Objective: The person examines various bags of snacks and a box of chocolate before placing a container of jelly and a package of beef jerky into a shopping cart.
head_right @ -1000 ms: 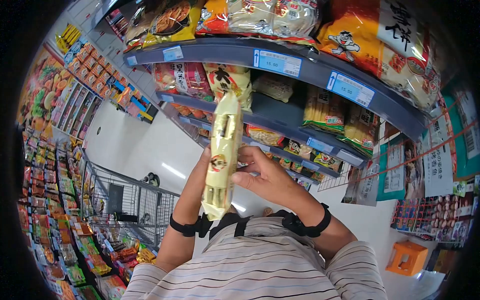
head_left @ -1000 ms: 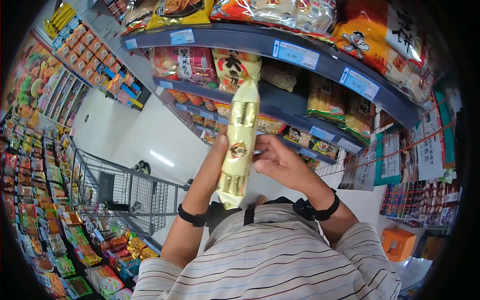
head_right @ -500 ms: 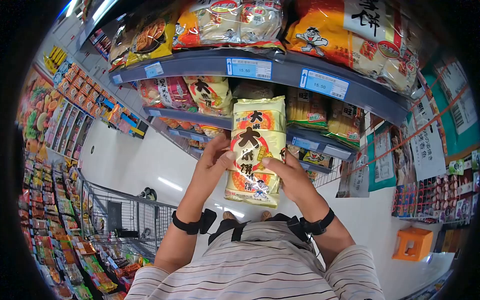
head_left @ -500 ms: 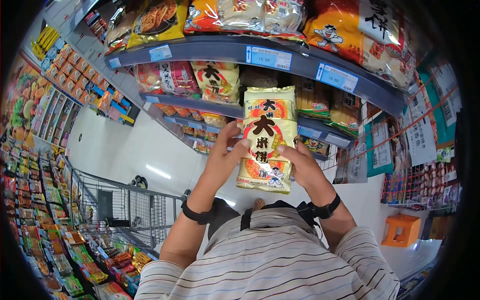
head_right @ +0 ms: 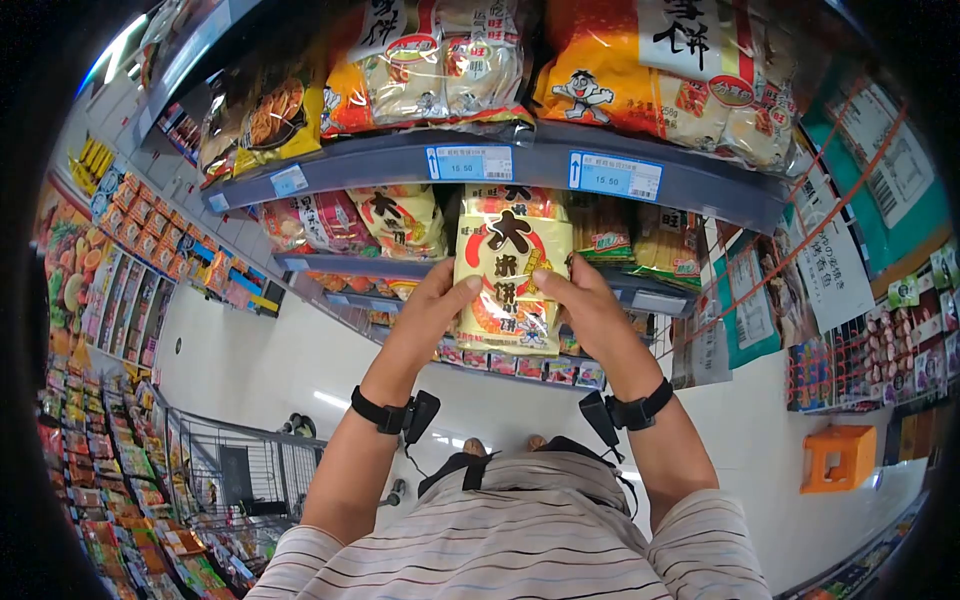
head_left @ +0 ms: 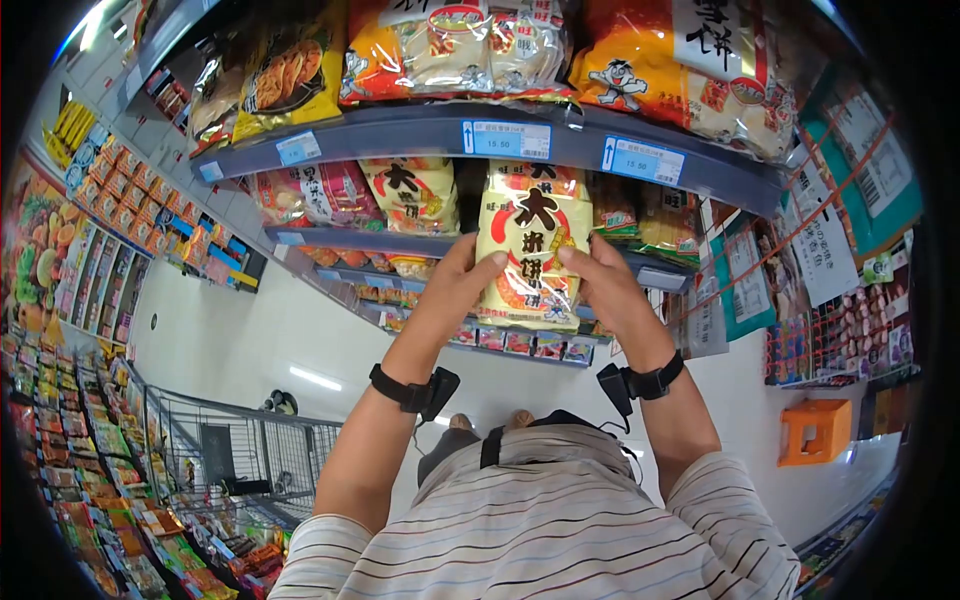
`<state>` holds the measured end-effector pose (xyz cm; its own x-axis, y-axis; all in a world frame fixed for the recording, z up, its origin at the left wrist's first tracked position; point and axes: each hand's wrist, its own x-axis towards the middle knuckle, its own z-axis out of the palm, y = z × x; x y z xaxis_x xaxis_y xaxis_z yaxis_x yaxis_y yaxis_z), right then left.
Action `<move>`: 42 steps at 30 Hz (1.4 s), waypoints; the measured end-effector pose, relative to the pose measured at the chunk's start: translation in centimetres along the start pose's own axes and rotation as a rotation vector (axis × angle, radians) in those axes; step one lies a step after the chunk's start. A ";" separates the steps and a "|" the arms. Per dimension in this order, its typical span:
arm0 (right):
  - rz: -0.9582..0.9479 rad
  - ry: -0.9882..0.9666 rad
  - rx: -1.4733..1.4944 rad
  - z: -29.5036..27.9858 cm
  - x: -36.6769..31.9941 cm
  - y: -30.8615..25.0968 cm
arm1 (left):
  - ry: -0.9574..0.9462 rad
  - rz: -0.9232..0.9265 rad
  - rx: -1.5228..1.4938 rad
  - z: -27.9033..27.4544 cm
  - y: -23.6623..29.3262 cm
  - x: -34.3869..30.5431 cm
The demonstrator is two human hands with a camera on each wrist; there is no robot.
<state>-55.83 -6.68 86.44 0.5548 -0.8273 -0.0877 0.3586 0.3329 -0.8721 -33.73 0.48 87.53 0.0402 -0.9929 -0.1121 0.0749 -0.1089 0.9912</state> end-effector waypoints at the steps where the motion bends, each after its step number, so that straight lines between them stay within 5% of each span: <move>1: -0.035 -0.016 -0.006 -0.3 0.7 0.0 | -0.003 0.034 -0.008 -0.1 -0.2 0.7; 27: -0.089 0.135 0.038 -2.9 9.5 0.3 | -0.012 0.146 -0.090 -2.0 -0.5 8.4; 31: -0.093 0.261 0.032 -2.6 10.3 0.3 | 0.043 0.161 -0.079 -2.0 -1.0 9.6; 42: -0.231 0.209 0.142 -2.3 12.1 0.7 | 0.184 0.162 -0.127 -0.9 -2.5 11.7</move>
<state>-50.61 -17.45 83.70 0.2859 -0.9583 -0.0048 0.5658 0.1728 -0.8063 -32.53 -10.85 83.63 0.2411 -0.9702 0.0251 0.1770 0.0693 0.9818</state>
